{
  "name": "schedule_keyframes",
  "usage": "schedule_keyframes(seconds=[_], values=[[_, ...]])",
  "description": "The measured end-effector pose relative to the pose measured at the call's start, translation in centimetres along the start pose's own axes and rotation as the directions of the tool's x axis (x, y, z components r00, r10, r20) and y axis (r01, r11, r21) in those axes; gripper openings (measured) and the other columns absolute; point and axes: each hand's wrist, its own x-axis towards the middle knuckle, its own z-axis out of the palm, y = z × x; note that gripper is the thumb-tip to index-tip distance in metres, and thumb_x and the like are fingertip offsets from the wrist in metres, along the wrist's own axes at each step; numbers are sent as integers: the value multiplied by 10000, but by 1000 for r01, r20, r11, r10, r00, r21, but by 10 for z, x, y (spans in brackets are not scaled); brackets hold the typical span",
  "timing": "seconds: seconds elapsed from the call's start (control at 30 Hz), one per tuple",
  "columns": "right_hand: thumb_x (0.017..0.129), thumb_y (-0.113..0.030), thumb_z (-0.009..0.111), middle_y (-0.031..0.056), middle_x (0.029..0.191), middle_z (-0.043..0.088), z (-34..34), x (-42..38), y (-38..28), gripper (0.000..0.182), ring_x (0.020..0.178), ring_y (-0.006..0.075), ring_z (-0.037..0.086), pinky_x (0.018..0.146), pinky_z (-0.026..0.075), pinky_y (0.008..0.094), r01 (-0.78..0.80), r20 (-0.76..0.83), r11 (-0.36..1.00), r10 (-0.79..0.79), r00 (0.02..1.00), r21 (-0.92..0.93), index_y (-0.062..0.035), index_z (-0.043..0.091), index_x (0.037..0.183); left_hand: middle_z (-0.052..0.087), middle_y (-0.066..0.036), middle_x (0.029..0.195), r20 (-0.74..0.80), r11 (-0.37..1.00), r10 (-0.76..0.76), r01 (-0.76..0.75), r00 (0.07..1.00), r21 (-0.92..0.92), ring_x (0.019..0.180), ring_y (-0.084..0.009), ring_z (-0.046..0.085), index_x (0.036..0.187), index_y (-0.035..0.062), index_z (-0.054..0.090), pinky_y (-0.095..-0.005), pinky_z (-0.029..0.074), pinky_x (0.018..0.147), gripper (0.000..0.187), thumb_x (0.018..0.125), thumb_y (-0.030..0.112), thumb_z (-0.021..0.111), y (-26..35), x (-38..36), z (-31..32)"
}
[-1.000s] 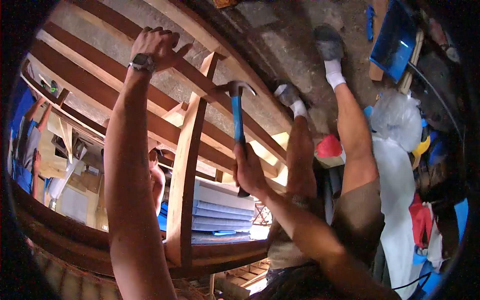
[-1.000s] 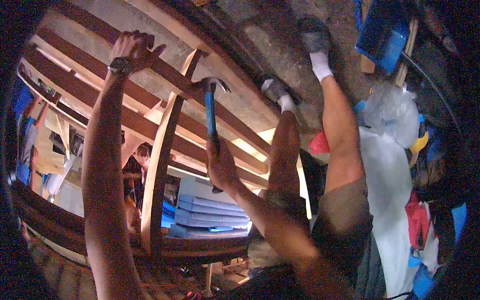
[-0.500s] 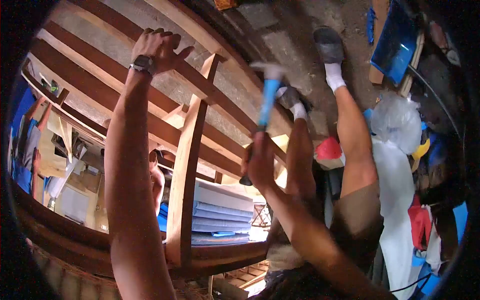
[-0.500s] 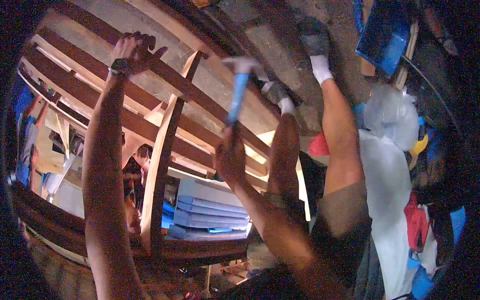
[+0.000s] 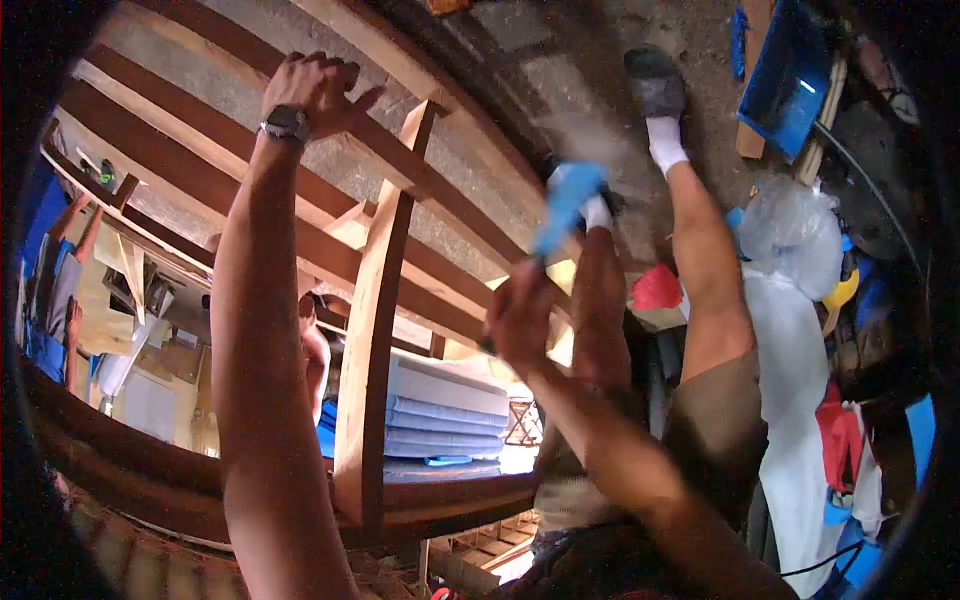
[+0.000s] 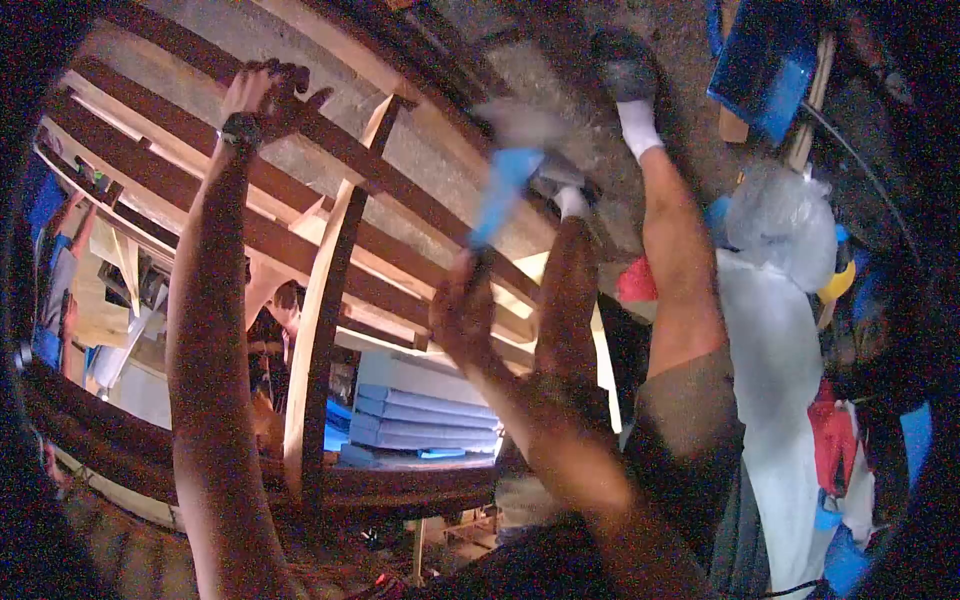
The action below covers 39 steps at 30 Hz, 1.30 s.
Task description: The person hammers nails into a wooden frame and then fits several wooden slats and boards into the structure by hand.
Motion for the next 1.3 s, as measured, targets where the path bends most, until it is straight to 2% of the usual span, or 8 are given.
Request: schedule_keyframes(seconds=[0.1,0.3,0.43,0.67,0.73,0.9,1.1,1.3], values=[[977,-441,284,18,575,468,-7,12,12,423,505,90,454,377,328,290,-380,327,869,476,817,-316,-70,485,968,653,-67,759,-164,993,117,-111,980,42,782,-254,624,736,116,644,-408,476,779,406,801,508,561,-6,0,12],[967,-419,355,-5,527,433,-9,9,-13,369,398,95,435,357,335,263,-63,15,985,62,998,164,-72,452,887,634,-56,717,-111,997,73,-74,991,-8,767,-251,617,701,108,610,-406,468,758,411,789,509,578,0,-7,0],[921,-496,425,-12,527,435,-28,47,-32,441,389,90,411,374,342,215,-192,446,886,388,807,-423,-64,499,972,638,-64,721,-46,997,61,-62,997,-42,779,-248,613,735,109,620,-405,459,775,406,787,510,581,-2,3,-2],[955,-425,381,-15,529,422,-19,29,19,366,365,110,391,319,315,277,-434,365,869,334,869,237,-76,480,904,653,-58,751,-79,998,37,-42,996,-56,800,-250,612,763,108,635,-402,446,803,411,779,516,586,-4,3,5],[958,-436,372,-8,544,435,-32,27,-36,403,386,102,411,317,323,276,-222,384,900,368,846,-374,-59,498,896,657,-57,765,-80,995,42,-48,996,-86,815,-251,613,780,113,644,-400,444,811,419,780,527,580,-5,1,6],[953,-416,412,-25,533,405,-18,25,-27,350,403,67,409,338,298,246,-205,171,978,195,966,38,-87,434,836,663,-51,890,-22,999,5,-6,1000,-45,911,-226,598,901,137,677,-389,406,883,442,794,545,544,-7,-1,6],[901,-477,486,12,606,458,-63,62,-82,359,394,112,388,368,344,266,-334,332,781,551,766,-527,-120,503,942,573,-16,1194,78,962,-188,168,979,213,1205,-209,432,1092,219,626,-477,257,1029,346,791,380,568,8,0,7],[926,-489,423,-20,539,397,-185,116,-167,369,368,79,354,330,302,249,-66,135,707,224,965,-704,-126,488,942,620,-120,1066,106,434,-579,416,809,-799,1032,-310,550,1065,122,615,-479,371,904,381,778,365,556,202,54,-35]])
